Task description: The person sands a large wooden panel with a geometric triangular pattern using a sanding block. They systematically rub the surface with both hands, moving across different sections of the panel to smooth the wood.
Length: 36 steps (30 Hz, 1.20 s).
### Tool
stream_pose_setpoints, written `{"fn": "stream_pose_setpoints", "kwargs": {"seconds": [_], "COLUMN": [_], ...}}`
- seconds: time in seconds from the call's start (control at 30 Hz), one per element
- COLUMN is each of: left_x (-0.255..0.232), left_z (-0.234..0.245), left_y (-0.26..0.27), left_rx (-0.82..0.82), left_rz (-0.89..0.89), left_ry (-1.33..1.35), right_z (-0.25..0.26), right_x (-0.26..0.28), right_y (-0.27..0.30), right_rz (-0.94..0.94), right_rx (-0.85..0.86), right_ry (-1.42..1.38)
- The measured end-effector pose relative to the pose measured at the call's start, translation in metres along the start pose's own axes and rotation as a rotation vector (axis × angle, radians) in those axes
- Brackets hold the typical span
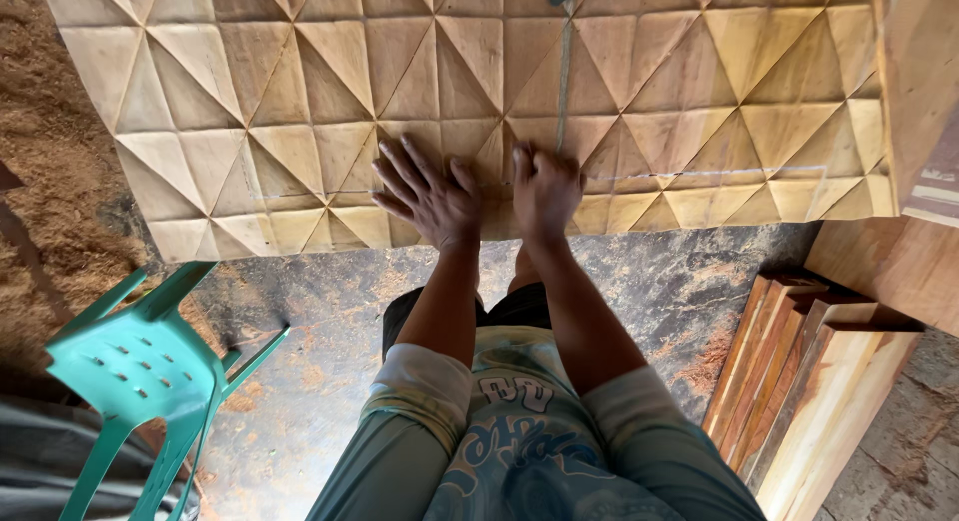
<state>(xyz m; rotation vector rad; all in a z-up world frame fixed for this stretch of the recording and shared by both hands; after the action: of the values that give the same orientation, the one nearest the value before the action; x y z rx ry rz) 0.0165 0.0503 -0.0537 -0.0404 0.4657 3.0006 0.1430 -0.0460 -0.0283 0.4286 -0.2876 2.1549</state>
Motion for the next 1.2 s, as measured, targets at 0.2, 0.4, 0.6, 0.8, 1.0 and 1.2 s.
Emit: {"fn": "stream_pose_setpoints", "kwargs": {"seconds": [0.2,0.4,0.6,0.8,1.0,1.2], "left_x": [-0.003,-0.006,-0.005,-0.008,0.003,-0.002], "left_z": [-0.003,0.003,0.004,0.008,0.003,0.008], "left_y": [-0.001,0.001,0.003,-0.002,0.008,0.002], "left_rx": [-0.009,-0.013,0.007,-0.009,0.068,-0.016], "left_rz": [-0.004,-0.004,0.001,-0.008,0.008,-0.049], "left_ry": [-0.002,0.065,0.032,0.013,0.034,0.089], "right_z": [-0.007,0.002,0.003,0.016,0.078,0.073], "right_x": [-0.002,0.007,0.001,-0.004,-0.064,-0.082], "right_y": [-0.008,-0.015,-0.009,-0.013,0.037,0.002], "right_rz": [-0.018,0.127,0.008,0.135,-0.165,-0.239], "right_rx": [0.034,-0.068,0.114,0.075,0.193,0.283], "right_ry": [0.027,0.0,-0.02,0.069,-0.011,-0.294]}}
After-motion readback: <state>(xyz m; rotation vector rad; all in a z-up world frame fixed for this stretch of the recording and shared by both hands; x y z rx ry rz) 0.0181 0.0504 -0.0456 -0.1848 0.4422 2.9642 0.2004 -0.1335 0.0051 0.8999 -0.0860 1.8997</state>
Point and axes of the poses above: each hand's wrist, its own y-axis away from the middle knuckle, its own z-axis out of the back of the hand, x = y × z, the point moved 4 cm from there along -y, towards the middle knuckle, and after that the axes turned 6 degrees about -y, right-handed, at the moved point
